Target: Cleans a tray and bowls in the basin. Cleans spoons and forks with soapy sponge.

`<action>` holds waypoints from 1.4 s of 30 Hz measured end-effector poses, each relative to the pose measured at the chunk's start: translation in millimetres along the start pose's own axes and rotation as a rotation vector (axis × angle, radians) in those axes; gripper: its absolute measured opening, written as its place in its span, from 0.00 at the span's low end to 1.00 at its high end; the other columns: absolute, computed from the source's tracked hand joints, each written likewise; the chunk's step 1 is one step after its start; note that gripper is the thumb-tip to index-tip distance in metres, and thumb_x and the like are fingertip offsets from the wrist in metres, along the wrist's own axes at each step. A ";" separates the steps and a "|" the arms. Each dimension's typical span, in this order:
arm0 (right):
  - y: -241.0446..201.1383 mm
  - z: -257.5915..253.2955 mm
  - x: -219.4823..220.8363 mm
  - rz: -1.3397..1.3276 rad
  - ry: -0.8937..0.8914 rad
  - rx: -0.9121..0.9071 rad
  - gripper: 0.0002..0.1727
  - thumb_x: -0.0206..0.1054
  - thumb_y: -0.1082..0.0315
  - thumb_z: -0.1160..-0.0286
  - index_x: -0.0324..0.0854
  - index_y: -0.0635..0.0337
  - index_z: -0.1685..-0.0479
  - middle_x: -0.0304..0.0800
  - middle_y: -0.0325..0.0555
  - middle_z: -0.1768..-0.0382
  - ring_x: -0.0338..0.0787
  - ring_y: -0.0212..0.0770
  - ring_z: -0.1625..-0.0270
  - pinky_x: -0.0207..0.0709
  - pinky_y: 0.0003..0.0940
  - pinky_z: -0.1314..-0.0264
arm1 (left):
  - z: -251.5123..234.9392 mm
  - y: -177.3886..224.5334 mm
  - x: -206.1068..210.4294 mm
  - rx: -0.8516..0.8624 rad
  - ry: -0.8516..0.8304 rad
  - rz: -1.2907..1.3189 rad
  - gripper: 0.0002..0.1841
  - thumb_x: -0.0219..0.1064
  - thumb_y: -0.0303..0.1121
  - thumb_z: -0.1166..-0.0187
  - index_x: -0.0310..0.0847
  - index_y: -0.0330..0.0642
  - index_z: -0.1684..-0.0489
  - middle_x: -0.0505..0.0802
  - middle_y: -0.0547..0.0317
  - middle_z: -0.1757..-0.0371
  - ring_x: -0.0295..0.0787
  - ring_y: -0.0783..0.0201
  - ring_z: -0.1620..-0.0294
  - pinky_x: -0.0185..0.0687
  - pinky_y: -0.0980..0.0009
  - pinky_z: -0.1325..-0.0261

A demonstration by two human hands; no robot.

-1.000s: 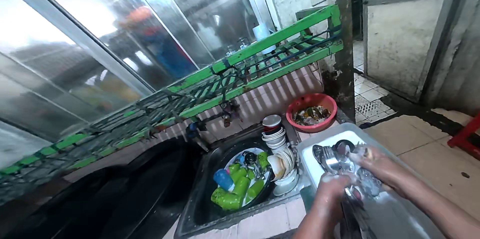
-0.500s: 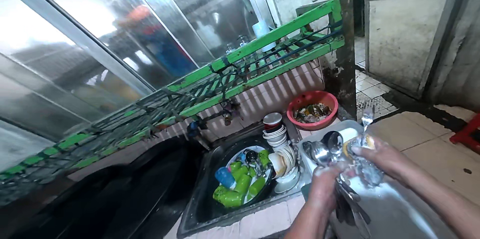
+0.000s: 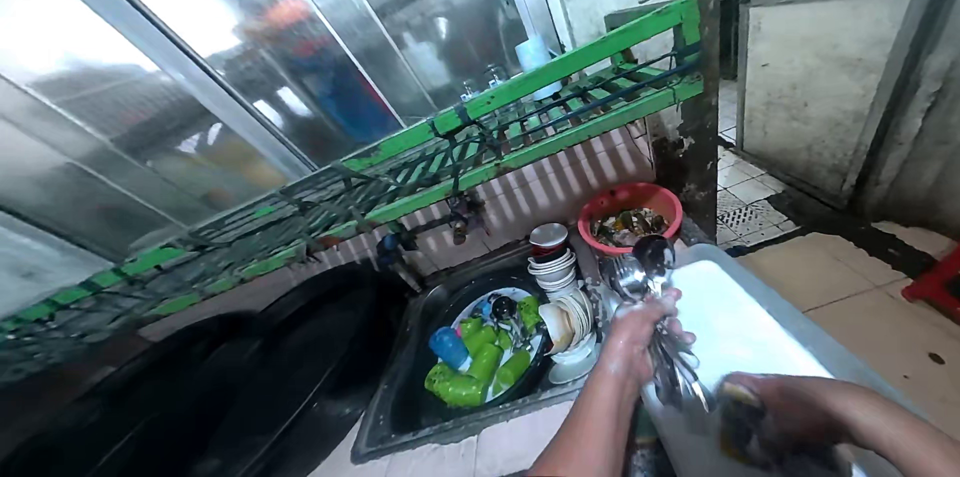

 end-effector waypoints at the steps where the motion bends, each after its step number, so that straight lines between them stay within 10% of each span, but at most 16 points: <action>1: 11.0 4.2 -8.6 -0.026 0.120 0.024 0.25 0.78 0.65 0.30 0.79 0.63 0.34 0.89 0.62 0.47 0.90 0.57 0.46 0.81 0.61 0.41 | -1.1 2.7 -5.2 -0.019 0.046 -0.025 0.09 0.63 0.29 0.14 0.80 0.33 0.44 0.81 0.58 0.74 0.81 0.63 0.80 0.89 0.65 0.69; 3: 10.2 28.0 -38.3 -0.211 0.382 0.129 0.34 0.77 0.63 0.28 0.71 0.59 0.21 0.85 0.65 0.36 0.85 0.61 0.33 0.75 0.62 0.28 | -0.7 -1.1 -10.2 -0.055 0.074 -0.092 0.10 0.62 0.33 0.12 0.82 0.34 0.47 0.83 0.58 0.72 0.81 0.64 0.79 0.87 0.67 0.70; 7: -22.0 56.0 -64.3 -0.791 0.748 -0.123 0.27 0.75 0.75 0.32 0.75 0.59 0.31 0.90 0.53 0.52 0.93 0.43 0.57 0.89 0.39 0.54 | 4.5 -25.4 5.6 -0.049 0.043 -0.152 0.08 0.60 0.28 0.13 0.83 0.33 0.54 0.86 0.56 0.70 0.84 0.66 0.74 0.84 0.72 0.69; 14: -14.3 38.3 -64.3 -0.816 1.128 -0.085 0.30 0.83 0.74 0.39 0.81 0.60 0.33 0.90 0.58 0.44 0.92 0.50 0.47 0.86 0.52 0.43 | 8.1 -39.0 17.7 0.033 0.113 -0.239 0.07 0.69 0.29 0.18 0.83 0.31 0.56 0.89 0.53 0.70 0.88 0.63 0.71 0.88 0.67 0.64; 21: -23.7 30.1 -64.5 -0.304 0.860 0.091 0.34 0.78 0.61 0.27 0.73 0.60 0.21 0.84 0.66 0.32 0.83 0.61 0.28 0.71 0.61 0.23 | 16.1 -44.8 17.5 0.045 0.195 -0.363 0.03 0.66 0.22 0.21 0.79 0.34 0.65 0.84 0.60 0.80 0.80 0.69 0.80 0.79 0.73 0.71; 26: -21.3 28.3 -73.9 -0.263 1.113 0.056 0.28 0.76 0.64 0.26 0.78 0.64 0.27 0.86 0.68 0.35 0.85 0.67 0.31 0.71 0.69 0.26 | 12.2 -46.7 16.6 0.044 0.244 -0.253 0.03 0.67 0.24 0.19 0.80 0.33 0.61 0.82 0.58 0.79 0.79 0.69 0.81 0.78 0.73 0.73; 42: -18.6 5.3 -75.9 -0.033 0.833 0.086 0.26 0.70 0.57 0.21 0.78 0.55 0.26 0.87 0.62 0.37 0.87 0.64 0.34 0.75 0.68 0.31 | 15.9 -59.4 1.9 -0.013 0.286 -0.190 0.02 0.67 0.20 0.23 0.78 0.31 0.63 0.83 0.56 0.80 0.78 0.68 0.83 0.77 0.74 0.77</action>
Point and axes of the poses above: each hand's wrist, its own z-axis away from the middle knuckle, its own x-axis out of the palm, y = z × x, the point moved 5 cm from there along -z, towards the middle knuckle
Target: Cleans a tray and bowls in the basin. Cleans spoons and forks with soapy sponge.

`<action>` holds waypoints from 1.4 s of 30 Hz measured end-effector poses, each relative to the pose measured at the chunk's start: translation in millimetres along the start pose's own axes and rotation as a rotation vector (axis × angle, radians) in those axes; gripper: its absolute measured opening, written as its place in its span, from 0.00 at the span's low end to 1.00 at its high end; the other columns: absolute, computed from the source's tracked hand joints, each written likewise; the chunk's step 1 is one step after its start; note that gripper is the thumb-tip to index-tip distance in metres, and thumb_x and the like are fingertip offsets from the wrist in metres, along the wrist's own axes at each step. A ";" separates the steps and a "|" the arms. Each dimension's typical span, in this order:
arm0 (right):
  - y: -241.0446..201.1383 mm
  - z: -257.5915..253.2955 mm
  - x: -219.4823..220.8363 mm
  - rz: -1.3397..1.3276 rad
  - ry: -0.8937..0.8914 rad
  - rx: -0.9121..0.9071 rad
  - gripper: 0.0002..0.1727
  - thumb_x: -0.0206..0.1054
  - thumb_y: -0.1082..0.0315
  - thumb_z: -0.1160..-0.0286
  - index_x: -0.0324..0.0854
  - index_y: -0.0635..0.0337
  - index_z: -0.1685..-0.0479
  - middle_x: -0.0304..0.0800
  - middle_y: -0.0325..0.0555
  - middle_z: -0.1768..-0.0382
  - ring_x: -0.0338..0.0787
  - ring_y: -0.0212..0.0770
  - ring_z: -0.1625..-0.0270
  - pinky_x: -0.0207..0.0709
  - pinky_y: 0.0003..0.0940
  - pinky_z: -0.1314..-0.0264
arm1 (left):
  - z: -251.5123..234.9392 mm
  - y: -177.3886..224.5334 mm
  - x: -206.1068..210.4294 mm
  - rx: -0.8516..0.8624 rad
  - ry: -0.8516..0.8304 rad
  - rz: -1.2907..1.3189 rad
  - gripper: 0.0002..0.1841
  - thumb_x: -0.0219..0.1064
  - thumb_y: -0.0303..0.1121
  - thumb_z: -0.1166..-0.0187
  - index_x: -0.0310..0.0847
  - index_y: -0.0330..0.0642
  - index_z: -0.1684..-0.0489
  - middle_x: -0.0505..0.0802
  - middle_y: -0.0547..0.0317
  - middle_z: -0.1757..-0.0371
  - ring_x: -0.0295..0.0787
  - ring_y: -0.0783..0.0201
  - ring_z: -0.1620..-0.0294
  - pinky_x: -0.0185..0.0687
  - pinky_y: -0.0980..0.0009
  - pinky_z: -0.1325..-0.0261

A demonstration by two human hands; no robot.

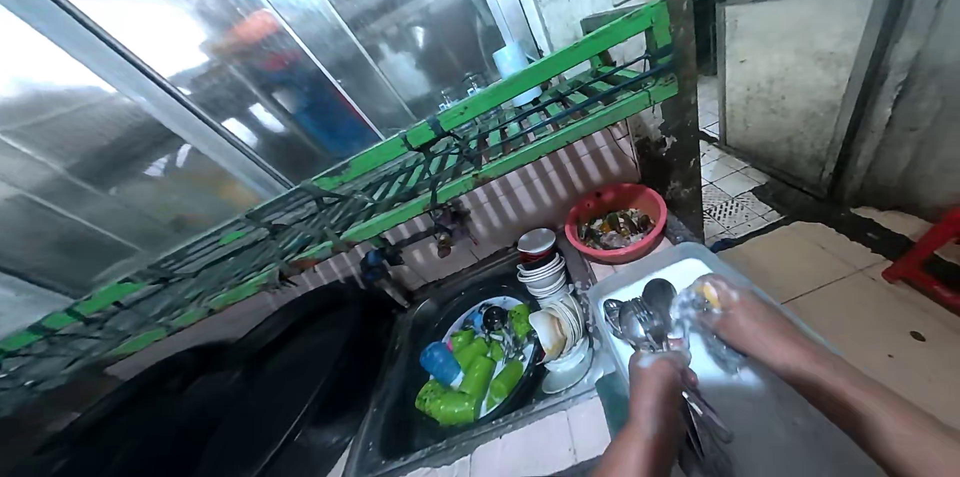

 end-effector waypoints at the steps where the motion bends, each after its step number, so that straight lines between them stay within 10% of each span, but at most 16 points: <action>1: 3.8 -5.5 -9.4 -0.016 0.078 0.006 0.25 0.72 0.58 0.22 0.79 0.57 0.28 0.87 0.63 0.37 0.87 0.65 0.35 0.76 0.69 0.32 | -0.7 -2.0 -0.8 -0.008 -0.004 -0.004 0.02 0.67 0.20 0.23 0.78 0.31 0.62 0.84 0.55 0.79 0.79 0.67 0.82 0.79 0.73 0.76; 5: 16.7 -15.7 -43.7 -0.256 0.243 0.122 0.35 0.75 0.54 0.23 0.72 0.65 0.23 0.81 0.71 0.32 0.82 0.70 0.30 0.70 0.72 0.28 | 0.4 -2.0 -1.3 -0.042 -0.058 0.022 0.06 0.69 0.23 0.21 0.78 0.31 0.53 0.86 0.52 0.74 0.83 0.65 0.79 0.83 0.70 0.73; 9: 11.4 -4.3 -32.4 -0.263 -0.022 0.120 0.31 0.74 0.53 0.23 0.75 0.61 0.25 0.84 0.66 0.36 0.85 0.61 0.34 0.73 0.62 0.28 | 10.8 3.8 1.5 -0.052 -0.221 0.049 0.07 0.67 0.25 0.19 0.78 0.32 0.50 0.88 0.54 0.73 0.86 0.65 0.77 0.86 0.70 0.71; 17: 32.4 -1.6 -35.4 -0.824 0.301 0.214 0.25 0.70 0.59 0.19 0.73 0.59 0.27 0.87 0.61 0.51 0.89 0.54 0.56 0.84 0.57 0.53 | -0.8 5.2 4.9 -0.030 -0.136 0.002 0.08 0.70 0.26 0.21 0.78 0.33 0.53 0.85 0.56 0.75 0.82 0.67 0.79 0.82 0.72 0.72; 22: 3.1 7.4 4.4 -0.600 0.042 0.207 0.37 0.77 0.59 0.26 0.67 0.64 0.20 0.84 0.64 0.37 0.87 0.56 0.37 0.79 0.56 0.32 | -5.2 16.0 5.1 0.035 -0.125 0.019 0.08 0.68 0.29 0.17 0.80 0.31 0.56 0.87 0.55 0.77 0.84 0.66 0.77 0.84 0.71 0.68; 29: -12.3 3.3 -6.2 0.091 -0.597 0.085 0.32 0.72 0.57 0.21 0.71 0.68 0.24 0.80 0.71 0.33 0.80 0.64 0.29 0.67 0.64 0.24 | -19.4 18.0 -0.6 0.079 -0.274 0.144 0.15 0.67 0.33 0.16 0.84 0.31 0.40 0.93 0.46 0.47 0.92 0.57 0.46 0.88 0.59 0.40; 36: -29.2 20.7 30.7 0.387 -0.779 -0.014 0.29 0.68 0.61 0.18 0.71 0.78 0.28 0.81 0.78 0.38 0.81 0.72 0.32 0.69 0.71 0.29 | -14.5 45.4 7.8 0.129 -0.507 0.137 0.09 0.65 0.27 0.16 0.82 0.31 0.47 0.93 0.52 0.61 0.92 0.64 0.60 0.90 0.66 0.51; 42: -6.1 35.8 47.8 0.130 -0.621 -0.114 0.38 0.78 0.73 0.35 0.68 0.71 0.22 0.78 0.76 0.31 0.81 0.73 0.30 0.71 0.72 0.28 | -40.8 117.4 -60.3 0.288 -0.215 0.179 0.09 0.67 0.33 0.16 0.84 0.37 0.49 0.88 0.59 0.74 0.86 0.67 0.74 0.86 0.70 0.64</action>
Point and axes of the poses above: each hand's wrist, its own z-axis away from the middle knuckle, its own x-axis out of the palm, y = z × x, the point moved 5 cm from there along -z, towards the middle knuckle
